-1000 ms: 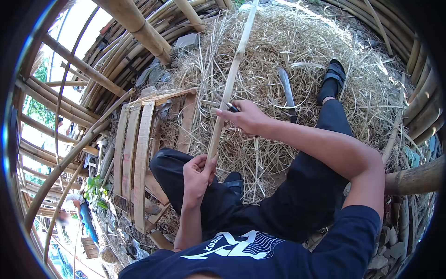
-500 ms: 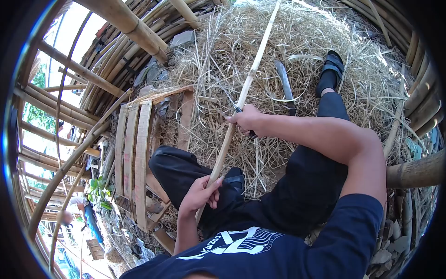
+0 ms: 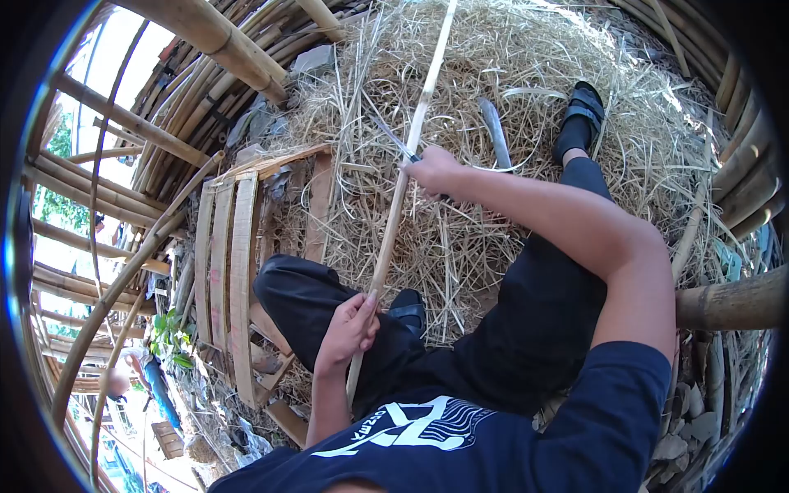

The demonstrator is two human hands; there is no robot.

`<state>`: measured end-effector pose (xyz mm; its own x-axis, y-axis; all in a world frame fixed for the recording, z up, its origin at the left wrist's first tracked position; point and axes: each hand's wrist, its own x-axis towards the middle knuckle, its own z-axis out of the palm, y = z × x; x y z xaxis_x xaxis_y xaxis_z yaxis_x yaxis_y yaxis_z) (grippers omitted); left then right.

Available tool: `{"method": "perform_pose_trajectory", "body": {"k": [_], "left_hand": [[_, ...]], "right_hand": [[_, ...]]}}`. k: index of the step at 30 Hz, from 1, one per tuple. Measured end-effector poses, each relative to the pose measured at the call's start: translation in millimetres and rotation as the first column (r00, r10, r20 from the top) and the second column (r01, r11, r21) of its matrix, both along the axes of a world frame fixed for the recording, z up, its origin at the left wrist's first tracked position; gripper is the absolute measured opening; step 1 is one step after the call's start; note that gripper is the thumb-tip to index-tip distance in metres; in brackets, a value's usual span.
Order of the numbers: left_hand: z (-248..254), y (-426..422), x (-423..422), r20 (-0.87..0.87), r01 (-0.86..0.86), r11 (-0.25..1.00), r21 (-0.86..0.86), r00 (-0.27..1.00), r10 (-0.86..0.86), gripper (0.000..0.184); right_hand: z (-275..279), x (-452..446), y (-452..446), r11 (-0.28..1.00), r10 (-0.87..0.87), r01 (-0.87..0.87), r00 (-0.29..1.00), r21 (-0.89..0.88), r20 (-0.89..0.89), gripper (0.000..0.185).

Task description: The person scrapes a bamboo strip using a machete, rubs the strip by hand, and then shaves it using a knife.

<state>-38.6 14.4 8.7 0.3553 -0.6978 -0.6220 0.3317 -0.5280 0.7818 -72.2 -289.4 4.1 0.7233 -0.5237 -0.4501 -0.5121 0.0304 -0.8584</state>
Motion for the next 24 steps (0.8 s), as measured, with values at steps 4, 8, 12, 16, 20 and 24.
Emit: {"method": "perform_pose_trajectory", "body": {"k": [4,8,12,16,20,24], "left_hand": [[-24.6,-10.9,-2.8,0.149,-0.016,1.0,-0.01,0.989,0.018,0.028],[-23.6,-24.5,1.7,0.067,-0.114,0.992,-0.056,0.991,0.118,0.03],[-24.8,-26.4,13.6,0.048,-0.051,0.998,-0.022,0.997,0.052,0.029],[-22.2,-28.1,13.7,0.018,-0.077,0.996,-0.042,0.997,0.077,0.027],[-25.7,-26.4,13.0,-0.012,-0.097,0.993,-0.069,0.995,0.096,0.025],[-24.1,-24.4,11.1,0.011,-0.102,0.992,-0.07,0.995,0.103,0.025]], "right_hand": [[-8.5,-12.6,-17.7,0.879,0.221,-0.294,0.949,-0.375,-0.225,0.06],[-6.3,-35.5,-13.1,0.659,0.397,-0.522,0.853,-0.542,-0.339,0.046],[9.4,-52.5,9.5,0.594,0.524,-0.602,0.793,-0.534,-0.31,0.04],[12.5,-60.6,40.2,0.519,0.605,-0.717,0.692,-0.465,-0.393,0.042],[-9.1,-65.9,59.8,0.426,0.721,-0.713,0.639,-0.557,-0.267,0.044],[-14.7,-63.6,61.4,0.438,0.701,-0.691,0.663,-0.575,-0.263,0.044]]}}
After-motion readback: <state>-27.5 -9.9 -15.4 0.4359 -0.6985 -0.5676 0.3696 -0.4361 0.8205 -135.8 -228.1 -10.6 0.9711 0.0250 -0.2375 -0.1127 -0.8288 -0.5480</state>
